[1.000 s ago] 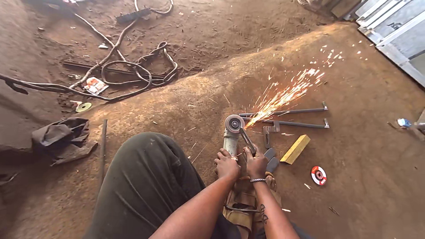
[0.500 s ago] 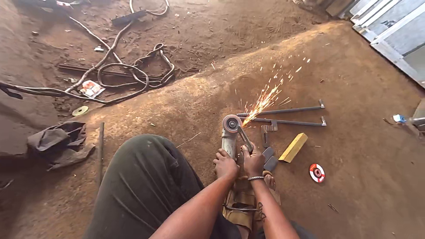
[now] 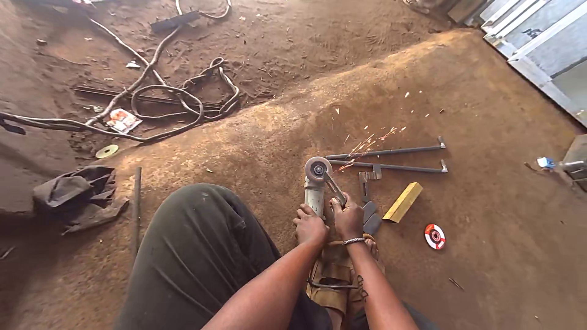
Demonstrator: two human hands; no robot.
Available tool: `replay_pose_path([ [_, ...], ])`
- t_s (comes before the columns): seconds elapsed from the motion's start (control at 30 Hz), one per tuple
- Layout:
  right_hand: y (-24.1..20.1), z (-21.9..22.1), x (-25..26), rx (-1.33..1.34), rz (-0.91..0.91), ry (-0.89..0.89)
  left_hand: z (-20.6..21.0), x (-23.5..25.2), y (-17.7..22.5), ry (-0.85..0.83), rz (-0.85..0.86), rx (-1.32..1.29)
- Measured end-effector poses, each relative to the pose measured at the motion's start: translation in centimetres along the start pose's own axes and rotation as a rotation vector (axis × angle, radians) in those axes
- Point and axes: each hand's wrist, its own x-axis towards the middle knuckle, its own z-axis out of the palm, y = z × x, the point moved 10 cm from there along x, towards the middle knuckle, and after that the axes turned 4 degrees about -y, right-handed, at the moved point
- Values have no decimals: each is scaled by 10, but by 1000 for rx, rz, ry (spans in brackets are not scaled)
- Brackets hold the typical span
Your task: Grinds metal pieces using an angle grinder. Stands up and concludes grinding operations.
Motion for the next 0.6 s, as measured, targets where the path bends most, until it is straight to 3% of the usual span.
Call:
replay_pose_path([
  [0.6,-23,-6,1,-91,6,-79,0,0,0,-2,2,1],
])
